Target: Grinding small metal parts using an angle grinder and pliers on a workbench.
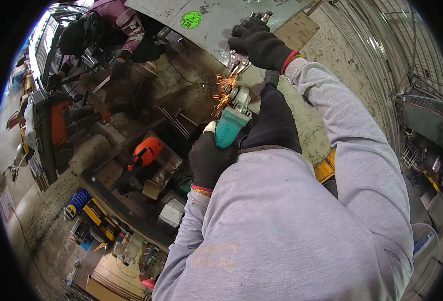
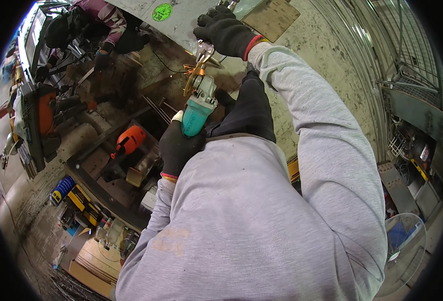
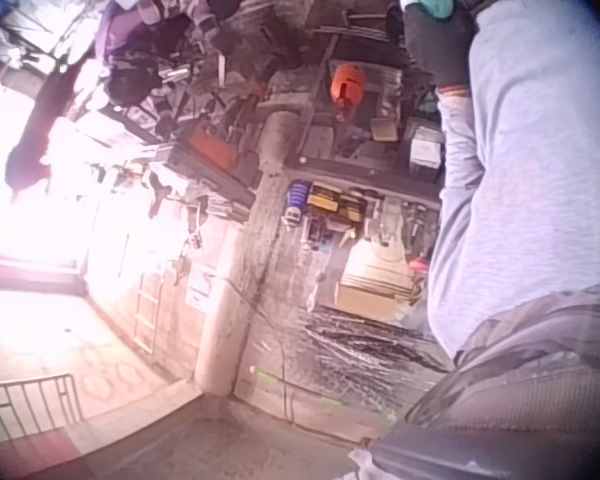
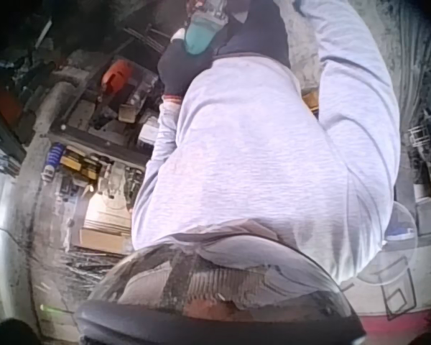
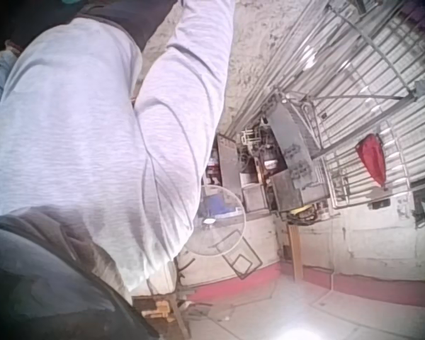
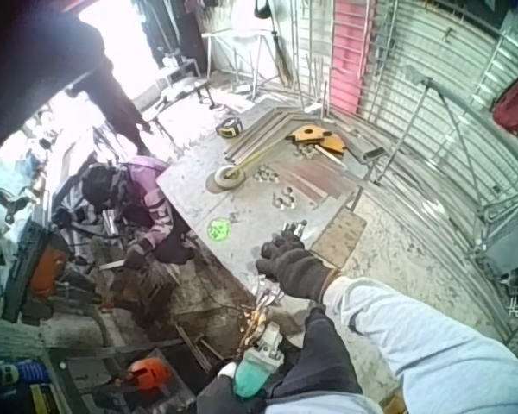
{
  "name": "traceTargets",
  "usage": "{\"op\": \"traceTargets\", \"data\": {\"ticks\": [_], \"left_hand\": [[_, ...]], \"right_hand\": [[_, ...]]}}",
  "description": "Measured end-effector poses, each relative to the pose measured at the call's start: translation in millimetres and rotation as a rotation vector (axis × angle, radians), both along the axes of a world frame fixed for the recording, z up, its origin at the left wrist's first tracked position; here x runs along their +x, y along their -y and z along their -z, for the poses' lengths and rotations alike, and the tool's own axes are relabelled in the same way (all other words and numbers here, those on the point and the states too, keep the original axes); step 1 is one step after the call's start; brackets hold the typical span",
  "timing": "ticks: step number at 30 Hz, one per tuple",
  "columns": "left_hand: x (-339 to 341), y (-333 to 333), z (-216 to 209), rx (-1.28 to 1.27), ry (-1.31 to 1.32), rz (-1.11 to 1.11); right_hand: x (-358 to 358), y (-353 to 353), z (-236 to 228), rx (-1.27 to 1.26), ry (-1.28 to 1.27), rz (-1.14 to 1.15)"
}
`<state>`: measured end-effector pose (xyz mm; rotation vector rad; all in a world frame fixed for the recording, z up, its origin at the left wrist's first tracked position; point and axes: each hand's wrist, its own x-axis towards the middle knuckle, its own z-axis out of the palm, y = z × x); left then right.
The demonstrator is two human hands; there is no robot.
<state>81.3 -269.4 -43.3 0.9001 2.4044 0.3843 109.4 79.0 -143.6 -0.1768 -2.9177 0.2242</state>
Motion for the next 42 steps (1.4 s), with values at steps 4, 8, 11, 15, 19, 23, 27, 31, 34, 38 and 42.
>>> {"op": "traceTargets", "data": {"ticks": [4,8,11,15,19,23,27,31,34,38,42], "left_hand": [[0.5,-0.2,1.6,-0.008,-0.006,0.010],[1.6,-0.8,-0.4,0.010,0.007,-0.003],[2.9,0.4,1.3,0.017,-0.005,0.014],[4.4,-0.8,-2.6,-0.001,-0.024,0.010],[6.0,15.0,-12.2,-0.041,-0.022,0.000],[0.4,32.2,-19.6,0.100,0.090,-0.099],[2.1,36.8,-18.5,0.177,0.131,-0.123],[1.6,29.0,-18.5,0.179,0.121,-0.116],[-1.8,22.7,-17.6,0.163,0.145,-0.105],[-0.9,11.4,-18.0,0.188,0.151,-0.084],[-0.7,4.8,-16.6,0.168,0.145,-0.055]], "right_hand": [[0.5,0.7,-0.5,-0.035,-0.058,-0.011],[0.6,0.5,-6.3,-0.010,0.016,-0.007],[0.3,3.0,-8.0,-0.025,0.040,0.007],[0.2,2.1,-9.5,-0.013,0.044,0.011],[3.6,1.1,-3.2,-0.017,0.075,0.013],[12.9,-2.2,13.6,-0.086,-0.138,-0.011],[16.1,-4.1,14.9,-0.113,-0.193,-0.036],[10.7,-4.8,15.2,-0.105,-0.201,-0.047],[9.2,-3.6,10.8,-0.146,-0.171,-0.040],[9.3,-3.3,6.9,-0.093,-0.094,-0.026],[9.1,-4.4,8.8,-0.087,-0.065,-0.017]]}}
